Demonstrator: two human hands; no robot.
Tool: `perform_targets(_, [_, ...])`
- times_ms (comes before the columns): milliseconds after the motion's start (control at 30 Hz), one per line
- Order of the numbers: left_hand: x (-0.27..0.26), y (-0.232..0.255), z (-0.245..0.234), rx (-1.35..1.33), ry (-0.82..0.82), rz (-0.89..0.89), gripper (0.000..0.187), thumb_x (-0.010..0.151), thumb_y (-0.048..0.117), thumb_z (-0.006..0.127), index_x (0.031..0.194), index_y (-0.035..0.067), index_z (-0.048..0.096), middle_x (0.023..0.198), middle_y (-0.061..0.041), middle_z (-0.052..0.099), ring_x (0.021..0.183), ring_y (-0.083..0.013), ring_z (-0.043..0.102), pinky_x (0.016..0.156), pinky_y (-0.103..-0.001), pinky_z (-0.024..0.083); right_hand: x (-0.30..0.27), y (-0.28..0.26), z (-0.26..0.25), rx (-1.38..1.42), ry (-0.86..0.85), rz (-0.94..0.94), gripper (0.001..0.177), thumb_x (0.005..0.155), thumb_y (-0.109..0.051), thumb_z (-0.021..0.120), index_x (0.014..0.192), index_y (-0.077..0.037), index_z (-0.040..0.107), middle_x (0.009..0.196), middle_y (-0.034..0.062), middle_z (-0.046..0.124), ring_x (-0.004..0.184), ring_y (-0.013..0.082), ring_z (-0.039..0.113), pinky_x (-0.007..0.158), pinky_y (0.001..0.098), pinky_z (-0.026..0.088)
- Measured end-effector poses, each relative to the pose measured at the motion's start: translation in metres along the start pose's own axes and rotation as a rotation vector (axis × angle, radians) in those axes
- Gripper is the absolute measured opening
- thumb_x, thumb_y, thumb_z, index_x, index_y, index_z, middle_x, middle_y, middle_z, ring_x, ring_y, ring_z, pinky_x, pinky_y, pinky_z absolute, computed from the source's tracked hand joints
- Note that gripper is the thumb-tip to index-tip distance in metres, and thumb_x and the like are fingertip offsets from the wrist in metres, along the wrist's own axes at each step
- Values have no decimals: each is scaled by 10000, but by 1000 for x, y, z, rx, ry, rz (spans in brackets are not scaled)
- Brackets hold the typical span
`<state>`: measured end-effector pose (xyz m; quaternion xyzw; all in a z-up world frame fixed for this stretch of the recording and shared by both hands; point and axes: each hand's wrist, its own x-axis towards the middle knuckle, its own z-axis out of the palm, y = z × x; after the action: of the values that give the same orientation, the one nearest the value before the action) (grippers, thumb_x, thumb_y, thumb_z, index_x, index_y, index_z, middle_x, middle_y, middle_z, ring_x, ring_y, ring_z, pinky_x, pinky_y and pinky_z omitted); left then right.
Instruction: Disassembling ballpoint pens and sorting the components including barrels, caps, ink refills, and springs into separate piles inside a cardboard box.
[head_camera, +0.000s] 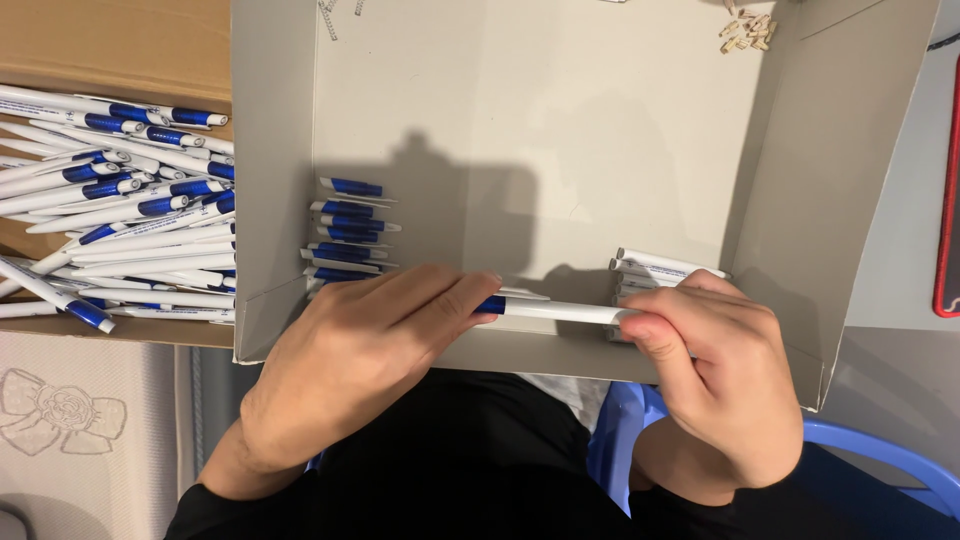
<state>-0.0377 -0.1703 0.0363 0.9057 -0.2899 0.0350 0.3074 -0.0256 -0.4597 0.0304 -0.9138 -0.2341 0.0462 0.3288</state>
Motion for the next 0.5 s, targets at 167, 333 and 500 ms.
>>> perform_targets(167, [2, 1, 1, 4, -32, -10, 108, 1065, 155, 664, 1072, 76, 590, 808, -16, 428, 608, -168, 442, 521, -326, 448, 1, 0, 0, 30, 9, -19, 362, 1037, -232, 472, 857, -21, 705, 640, 0, 614, 524, 194, 463, 738, 349, 483])
perform_targets(333, [3, 2, -2, -18, -88, -54, 174, 1077, 184, 647, 979, 92, 538, 768, -16, 381, 582, -176, 388, 491, -341, 426, 1, 1, 0, 47, 7, -37, 348, 1031, -207, 474, 847, -10, 695, 631, 16, 599, 514, 193, 454, 723, 348, 469])
perform_targets(500, [-5, -3, -1, -246, 33, -10, 245, 996, 155, 748, 1006, 41, 531, 762, -21, 493, 585, -164, 438, 529, -342, 427, 3, -2, 0, 88, 43, -74, 363, 1013, -264, 475, 833, -16, 670, 619, 21, 519, 527, 187, 439, 728, 357, 447])
